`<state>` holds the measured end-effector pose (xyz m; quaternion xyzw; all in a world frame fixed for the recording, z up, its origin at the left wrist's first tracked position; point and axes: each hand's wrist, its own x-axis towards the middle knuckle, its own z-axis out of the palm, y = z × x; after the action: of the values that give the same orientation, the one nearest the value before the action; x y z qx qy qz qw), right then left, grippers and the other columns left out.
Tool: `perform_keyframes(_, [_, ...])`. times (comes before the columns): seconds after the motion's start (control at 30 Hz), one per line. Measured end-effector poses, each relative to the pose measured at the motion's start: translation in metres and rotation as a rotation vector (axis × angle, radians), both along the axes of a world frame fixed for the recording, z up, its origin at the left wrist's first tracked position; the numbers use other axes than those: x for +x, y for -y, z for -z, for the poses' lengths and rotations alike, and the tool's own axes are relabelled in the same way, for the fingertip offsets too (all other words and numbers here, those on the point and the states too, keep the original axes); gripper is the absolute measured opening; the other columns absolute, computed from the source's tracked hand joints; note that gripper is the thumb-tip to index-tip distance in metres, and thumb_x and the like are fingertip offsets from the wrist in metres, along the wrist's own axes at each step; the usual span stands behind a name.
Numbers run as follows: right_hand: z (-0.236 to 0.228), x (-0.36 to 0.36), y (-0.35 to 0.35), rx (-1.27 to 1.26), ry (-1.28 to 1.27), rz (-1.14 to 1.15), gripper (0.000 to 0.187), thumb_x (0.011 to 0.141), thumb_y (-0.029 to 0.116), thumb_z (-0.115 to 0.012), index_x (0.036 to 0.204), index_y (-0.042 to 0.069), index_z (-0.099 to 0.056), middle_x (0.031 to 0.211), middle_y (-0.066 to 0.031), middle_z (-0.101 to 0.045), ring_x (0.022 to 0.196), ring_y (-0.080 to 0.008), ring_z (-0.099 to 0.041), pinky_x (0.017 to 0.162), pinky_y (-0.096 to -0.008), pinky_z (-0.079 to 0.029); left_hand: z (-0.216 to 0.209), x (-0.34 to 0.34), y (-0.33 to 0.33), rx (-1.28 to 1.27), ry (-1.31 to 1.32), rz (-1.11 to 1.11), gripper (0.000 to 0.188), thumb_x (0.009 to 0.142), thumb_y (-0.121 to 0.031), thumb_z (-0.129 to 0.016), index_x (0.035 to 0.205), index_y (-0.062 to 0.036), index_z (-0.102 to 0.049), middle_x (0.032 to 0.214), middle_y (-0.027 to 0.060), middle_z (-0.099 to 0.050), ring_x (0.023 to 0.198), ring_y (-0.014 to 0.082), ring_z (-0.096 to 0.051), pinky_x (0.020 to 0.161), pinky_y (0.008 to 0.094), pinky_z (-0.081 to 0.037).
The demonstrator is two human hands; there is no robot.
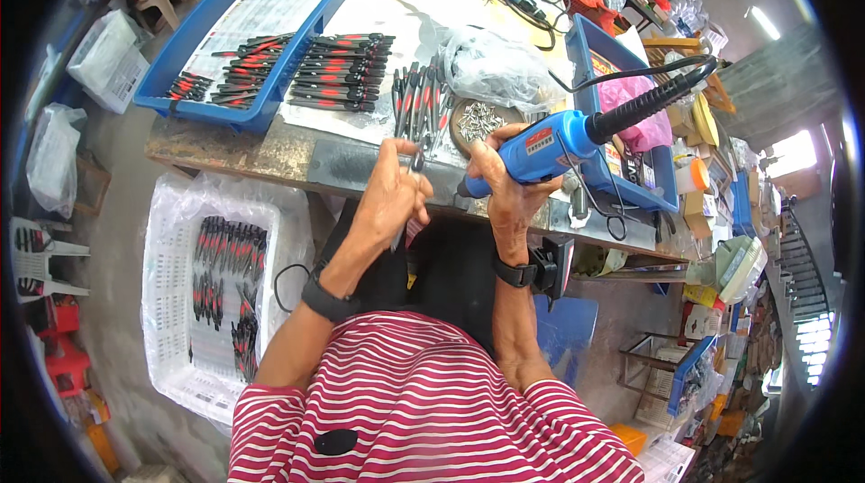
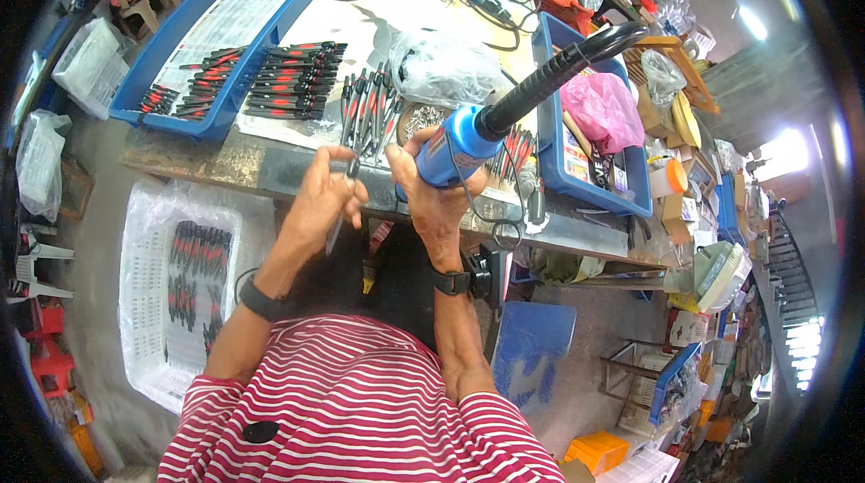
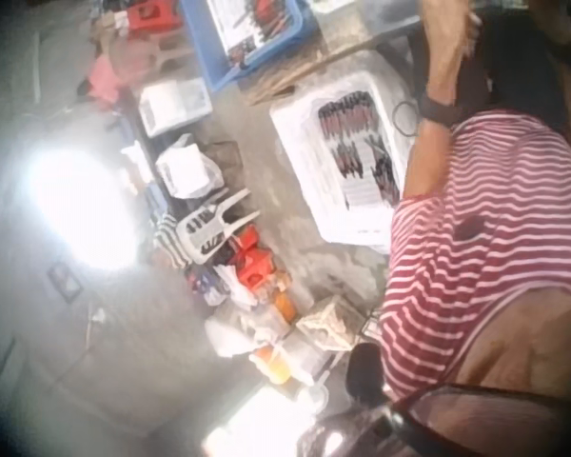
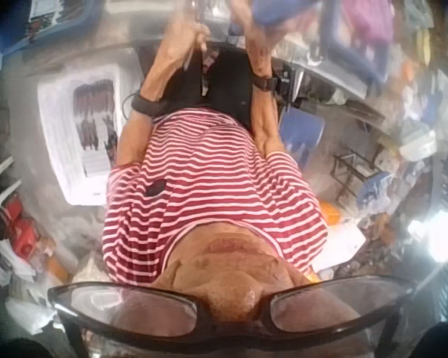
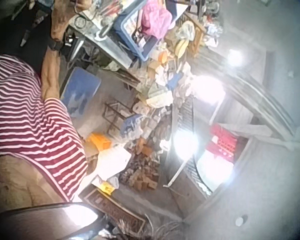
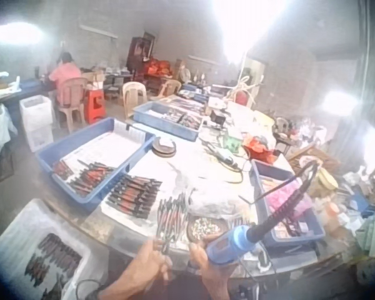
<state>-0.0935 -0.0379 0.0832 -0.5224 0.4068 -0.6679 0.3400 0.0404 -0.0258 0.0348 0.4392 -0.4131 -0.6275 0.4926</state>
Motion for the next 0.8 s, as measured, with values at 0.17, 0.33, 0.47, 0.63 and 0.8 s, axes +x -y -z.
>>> perform_keyframes(0.17, [0.003, -0.001, -0.001, -0.006, 0.010, -0.009, 0.023, 0.072, -0.005, -0.068, 0.090, -0.002, -0.055, 0.067, -0.0045, -0.058, 0.055, -0.0105, -0.056, 0.052, -0.0226, -0.046, -0.003, -0.001, 0.044, -0.101, 0.206, -0.071, 0.042, 0.079, 0.000, -0.042, 0.120, 0.0010, -0.034, 0.082, 0.0095, -0.055, 0.063, 0.0109, -0.051, 0.061, 0.0254, -0.048])
perform_keyframes(0.33, [0.003, -0.005, 0.000, 0.009, 0.007, -0.012, 0.025, 0.071, -0.006, -0.067, 0.092, -0.002, -0.054, 0.067, -0.0056, -0.058, 0.055, -0.0116, -0.057, 0.054, -0.0240, -0.047, 0.009, -0.003, 0.084, -0.340, 0.585, -0.352, 0.043, 0.074, 0.004, -0.042, 0.117, 0.0043, -0.044, 0.093, 0.0196, -0.059, 0.084, 0.0308, -0.058, 0.085, 0.0375, -0.043])
perform_keyframes(0.47, [0.003, -0.003, -0.001, 0.004, 0.077, -0.034, 0.027, 0.070, -0.009, -0.067, 0.091, 0.000, -0.053, 0.066, -0.0028, -0.056, 0.056, -0.0092, -0.055, 0.050, -0.0202, -0.044, 0.009, 0.001, 0.105, -0.155, 0.817, -0.295, 0.048, 0.073, -0.004, -0.052, 0.120, 0.0038, -0.041, 0.106, 0.0335, -0.051, 0.104, 0.0455, -0.049, 0.092, 0.0468, -0.038])
perform_keyframes(0.63, [0.004, 0.001, -0.002, 0.021, 0.092, -0.043, 0.030, 0.070, -0.010, -0.067, 0.093, 0.000, -0.052, 0.067, -0.0040, -0.055, 0.056, -0.0105, -0.055, 0.050, -0.0209, -0.044, 0.008, -0.010, 0.113, -0.061, 0.969, -0.277, 0.051, 0.071, -0.002, -0.058, 0.119, 0.0034, -0.040, 0.116, 0.0295, -0.040, 0.112, 0.0435, -0.038, 0.093, 0.0515, -0.035])
perform_keyframes(0.8, [0.004, 0.001, -0.003, -0.006, 0.060, -0.029, 0.026, 0.071, -0.007, -0.064, 0.094, -0.003, -0.052, 0.067, -0.0066, -0.058, 0.054, -0.0119, -0.056, 0.054, -0.0243, -0.047, 0.014, -0.014, 0.108, -0.173, 0.982, -0.295, 0.048, 0.069, 0.000, -0.056, 0.115, 0.0081, -0.042, 0.113, 0.0290, -0.042, 0.109, 0.0440, -0.040, 0.092, 0.0518, -0.036])
